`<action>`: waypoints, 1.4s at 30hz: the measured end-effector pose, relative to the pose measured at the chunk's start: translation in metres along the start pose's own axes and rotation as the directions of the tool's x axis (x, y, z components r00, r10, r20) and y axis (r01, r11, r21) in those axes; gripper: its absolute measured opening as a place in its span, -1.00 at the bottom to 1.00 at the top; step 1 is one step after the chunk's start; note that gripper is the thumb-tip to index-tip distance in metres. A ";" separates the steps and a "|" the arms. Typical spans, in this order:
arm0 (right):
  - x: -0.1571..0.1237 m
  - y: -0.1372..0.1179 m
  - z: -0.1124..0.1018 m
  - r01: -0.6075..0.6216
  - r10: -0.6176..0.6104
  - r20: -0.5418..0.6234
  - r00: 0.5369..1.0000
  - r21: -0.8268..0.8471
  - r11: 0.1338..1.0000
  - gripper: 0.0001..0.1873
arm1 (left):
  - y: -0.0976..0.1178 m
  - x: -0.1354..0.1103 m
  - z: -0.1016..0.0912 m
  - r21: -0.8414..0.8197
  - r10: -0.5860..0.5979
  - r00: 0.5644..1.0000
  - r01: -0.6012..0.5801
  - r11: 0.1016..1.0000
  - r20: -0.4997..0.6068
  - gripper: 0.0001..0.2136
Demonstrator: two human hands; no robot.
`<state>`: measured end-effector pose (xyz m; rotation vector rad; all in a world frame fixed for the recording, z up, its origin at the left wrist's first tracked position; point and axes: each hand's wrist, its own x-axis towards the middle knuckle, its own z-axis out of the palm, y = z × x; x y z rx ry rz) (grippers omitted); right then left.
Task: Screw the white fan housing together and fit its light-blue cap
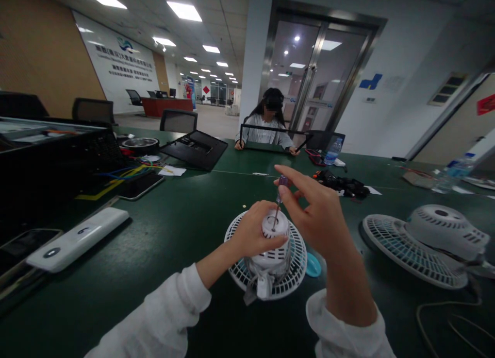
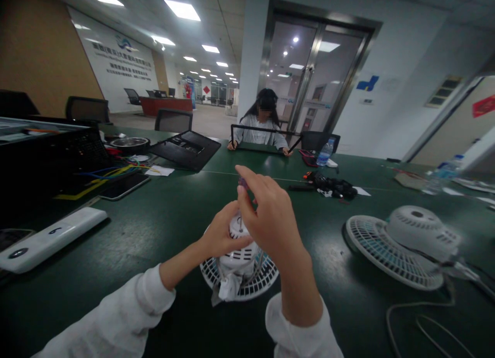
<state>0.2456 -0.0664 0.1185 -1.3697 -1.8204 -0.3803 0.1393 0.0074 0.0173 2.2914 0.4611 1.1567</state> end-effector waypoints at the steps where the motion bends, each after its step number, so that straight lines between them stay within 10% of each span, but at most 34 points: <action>1: 0.000 0.000 0.000 -0.004 0.004 0.009 1.000 -0.006 1.000 -0.64 | 0.000 0.000 0.000 0.000 -0.001 1.000 0.001 1.000 -0.002 -0.51; 42: -0.001 -0.002 -0.001 0.032 -0.033 -0.020 0.999 -0.009 0.999 -0.70 | -0.002 0.000 0.000 -0.009 0.007 1.000 -0.007 1.000 -0.003 -0.52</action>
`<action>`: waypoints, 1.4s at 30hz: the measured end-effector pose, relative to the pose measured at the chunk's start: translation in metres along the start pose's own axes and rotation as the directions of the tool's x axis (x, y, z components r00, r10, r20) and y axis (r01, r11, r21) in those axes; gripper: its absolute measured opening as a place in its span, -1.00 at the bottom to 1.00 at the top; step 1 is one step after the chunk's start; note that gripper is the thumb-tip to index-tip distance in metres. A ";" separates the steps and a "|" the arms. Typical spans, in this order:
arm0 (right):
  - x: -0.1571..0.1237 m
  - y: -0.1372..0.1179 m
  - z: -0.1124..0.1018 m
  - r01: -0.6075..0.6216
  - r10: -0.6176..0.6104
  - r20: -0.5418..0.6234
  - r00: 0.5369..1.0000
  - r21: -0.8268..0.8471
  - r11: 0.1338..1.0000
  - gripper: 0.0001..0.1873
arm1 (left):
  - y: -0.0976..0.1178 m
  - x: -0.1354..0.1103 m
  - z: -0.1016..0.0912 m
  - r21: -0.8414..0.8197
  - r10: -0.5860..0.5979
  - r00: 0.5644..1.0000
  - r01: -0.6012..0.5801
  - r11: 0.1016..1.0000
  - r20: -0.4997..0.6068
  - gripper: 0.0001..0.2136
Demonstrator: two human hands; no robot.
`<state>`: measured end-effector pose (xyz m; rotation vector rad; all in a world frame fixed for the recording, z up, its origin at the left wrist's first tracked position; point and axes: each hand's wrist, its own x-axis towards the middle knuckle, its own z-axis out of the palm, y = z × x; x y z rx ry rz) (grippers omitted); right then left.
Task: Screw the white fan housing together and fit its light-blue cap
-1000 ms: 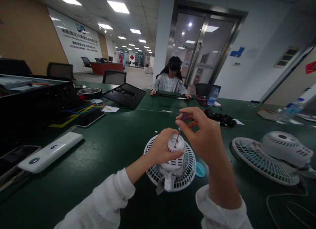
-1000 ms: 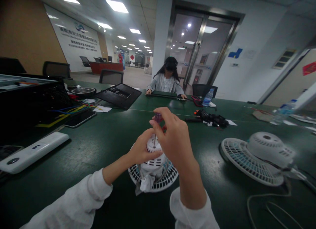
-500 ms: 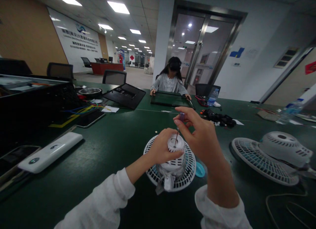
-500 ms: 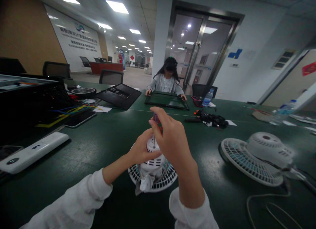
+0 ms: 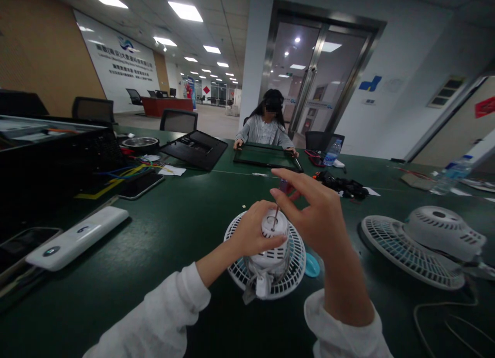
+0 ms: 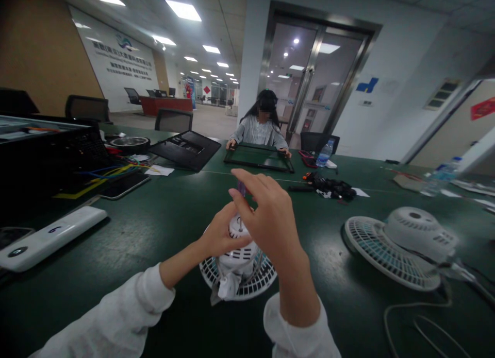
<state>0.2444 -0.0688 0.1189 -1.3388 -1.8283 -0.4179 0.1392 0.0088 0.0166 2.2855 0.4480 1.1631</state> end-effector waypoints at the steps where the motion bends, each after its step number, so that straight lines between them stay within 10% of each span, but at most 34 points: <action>1: 0.000 -0.001 -0.001 0.003 -0.003 0.018 1.000 0.038 0.999 -0.65 | 0.000 0.000 0.000 -0.004 0.001 1.000 -0.001 1.000 0.000 -0.53; 15: -0.002 -0.001 -0.009 0.015 -0.023 0.058 0.998 0.144 0.989 -0.65 | -0.001 0.001 0.001 -0.006 0.008 1.000 -0.008 1.000 0.001 -0.51; 21: -0.002 0.001 -0.004 -0.041 0.050 0.062 0.997 -0.133 0.990 -0.76 | 0.000 -0.001 -0.001 0.016 0.004 1.000 -0.004 1.000 -0.008 -0.55; 36: 0.000 -0.002 0.001 -0.085 0.082 0.040 0.996 0.059 0.995 -0.94 | -0.002 -0.001 0.001 -0.027 -0.003 1.000 0.003 1.000 -0.003 -0.53; 42: -0.001 -0.004 -0.005 -0.021 0.012 0.069 0.998 0.133 0.991 -0.73 | -0.004 -0.002 0.002 -0.004 0.009 1.000 -0.009 1.000 -0.024 -0.53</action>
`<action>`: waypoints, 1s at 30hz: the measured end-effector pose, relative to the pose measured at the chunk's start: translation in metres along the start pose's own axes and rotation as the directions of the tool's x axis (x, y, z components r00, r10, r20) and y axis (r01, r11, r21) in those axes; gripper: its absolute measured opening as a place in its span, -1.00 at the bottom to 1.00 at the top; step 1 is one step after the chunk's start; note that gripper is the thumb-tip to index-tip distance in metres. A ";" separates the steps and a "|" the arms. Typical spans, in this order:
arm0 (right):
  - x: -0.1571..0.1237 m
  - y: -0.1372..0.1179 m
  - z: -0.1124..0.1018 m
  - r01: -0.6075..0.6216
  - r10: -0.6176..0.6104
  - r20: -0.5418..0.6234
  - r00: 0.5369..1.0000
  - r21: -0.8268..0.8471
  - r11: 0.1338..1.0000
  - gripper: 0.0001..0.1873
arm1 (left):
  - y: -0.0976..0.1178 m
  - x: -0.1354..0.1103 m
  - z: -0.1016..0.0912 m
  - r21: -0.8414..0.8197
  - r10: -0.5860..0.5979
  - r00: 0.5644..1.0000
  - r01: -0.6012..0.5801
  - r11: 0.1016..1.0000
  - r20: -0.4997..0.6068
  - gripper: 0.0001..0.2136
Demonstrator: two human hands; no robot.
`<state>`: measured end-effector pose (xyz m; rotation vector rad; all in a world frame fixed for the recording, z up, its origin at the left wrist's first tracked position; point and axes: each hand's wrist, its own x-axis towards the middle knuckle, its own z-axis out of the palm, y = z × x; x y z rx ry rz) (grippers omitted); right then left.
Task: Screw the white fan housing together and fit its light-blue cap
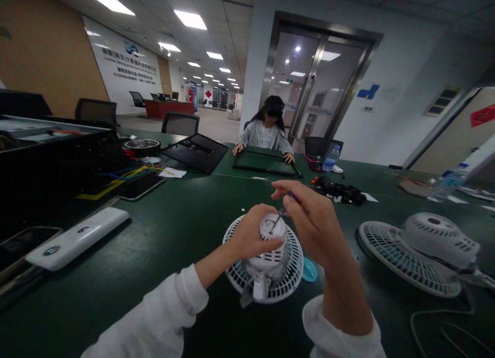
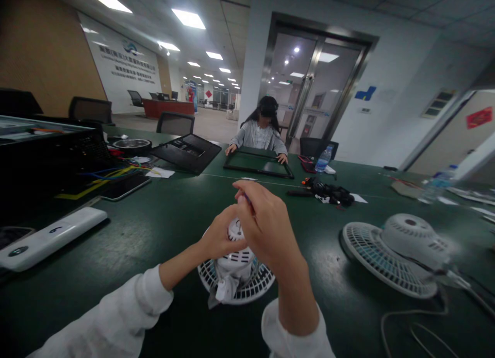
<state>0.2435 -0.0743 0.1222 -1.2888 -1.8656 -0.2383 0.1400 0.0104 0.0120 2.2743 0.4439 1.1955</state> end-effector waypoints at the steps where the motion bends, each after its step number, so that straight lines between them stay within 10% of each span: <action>1: 0.000 0.000 0.000 -0.003 0.003 -0.004 1.000 -0.010 1.000 -0.71 | 0.000 0.000 0.000 0.002 0.000 1.000 0.000 1.000 -0.001 -0.54; 9: 0.001 0.004 0.011 -0.002 -0.031 -0.172 0.985 -0.190 0.982 -0.84 | 0.005 0.002 -0.003 0.017 -0.015 1.000 0.015 1.000 0.013 -0.53; 17: 0.000 0.006 0.005 -0.071 0.069 -0.039 0.997 -0.048 0.996 -0.60 | 0.005 0.002 -0.003 0.020 -0.019 1.000 0.018 1.000 0.016 -0.55; 30: 0.001 0.004 0.007 -0.102 0.089 -0.076 0.993 -0.178 0.979 -0.77 | 0.003 0.001 -0.002 0.019 -0.010 1.000 0.009 1.000 0.013 -0.53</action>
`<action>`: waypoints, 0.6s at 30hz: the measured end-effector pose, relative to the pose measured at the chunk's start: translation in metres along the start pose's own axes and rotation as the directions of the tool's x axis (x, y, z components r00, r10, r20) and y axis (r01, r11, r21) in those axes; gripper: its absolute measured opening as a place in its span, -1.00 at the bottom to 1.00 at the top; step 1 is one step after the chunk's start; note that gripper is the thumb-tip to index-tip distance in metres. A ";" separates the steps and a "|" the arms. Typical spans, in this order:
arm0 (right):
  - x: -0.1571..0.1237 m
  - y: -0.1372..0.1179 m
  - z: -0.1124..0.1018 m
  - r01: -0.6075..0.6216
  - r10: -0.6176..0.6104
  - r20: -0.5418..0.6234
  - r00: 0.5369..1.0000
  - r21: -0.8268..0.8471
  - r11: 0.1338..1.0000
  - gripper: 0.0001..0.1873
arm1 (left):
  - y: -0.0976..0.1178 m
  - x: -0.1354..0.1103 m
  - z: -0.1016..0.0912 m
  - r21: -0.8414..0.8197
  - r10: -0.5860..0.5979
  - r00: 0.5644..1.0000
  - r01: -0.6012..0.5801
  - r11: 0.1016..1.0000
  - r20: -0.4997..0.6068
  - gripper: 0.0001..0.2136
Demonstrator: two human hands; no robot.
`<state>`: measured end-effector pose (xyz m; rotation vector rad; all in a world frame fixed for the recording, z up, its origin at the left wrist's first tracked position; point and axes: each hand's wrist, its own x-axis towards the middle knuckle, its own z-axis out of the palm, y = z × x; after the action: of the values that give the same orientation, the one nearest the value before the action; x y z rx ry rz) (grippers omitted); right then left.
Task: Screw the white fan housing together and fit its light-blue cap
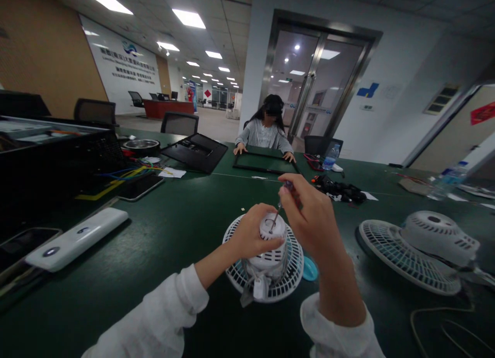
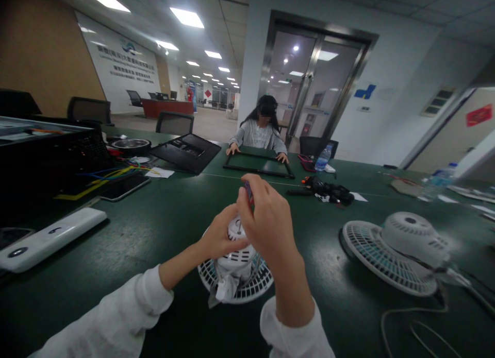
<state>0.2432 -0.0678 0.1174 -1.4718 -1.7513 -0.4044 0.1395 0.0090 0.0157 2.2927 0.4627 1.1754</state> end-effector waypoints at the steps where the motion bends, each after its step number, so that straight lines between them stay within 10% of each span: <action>1: 0.000 0.000 0.000 0.007 -0.007 0.008 1.000 0.042 0.999 -0.74 | 0.001 0.000 0.000 0.001 -0.004 1.000 0.004 1.000 0.001 -0.53; 11: 0.000 -0.001 0.002 0.051 -0.054 -0.068 0.996 -0.045 0.998 -0.82 | 0.001 0.000 -0.001 -0.025 -0.013 1.000 0.013 1.000 0.006 -0.51; 18: -0.002 0.000 -0.006 0.000 -0.007 0.140 0.990 0.049 0.999 -0.57 | 0.002 0.000 -0.001 -0.041 -0.018 1.000 0.019 0.999 0.015 -0.55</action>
<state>0.2456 -0.0726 0.1196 -1.4930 -1.8608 -0.2635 0.1391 0.0078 0.0174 2.2552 0.4492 1.1480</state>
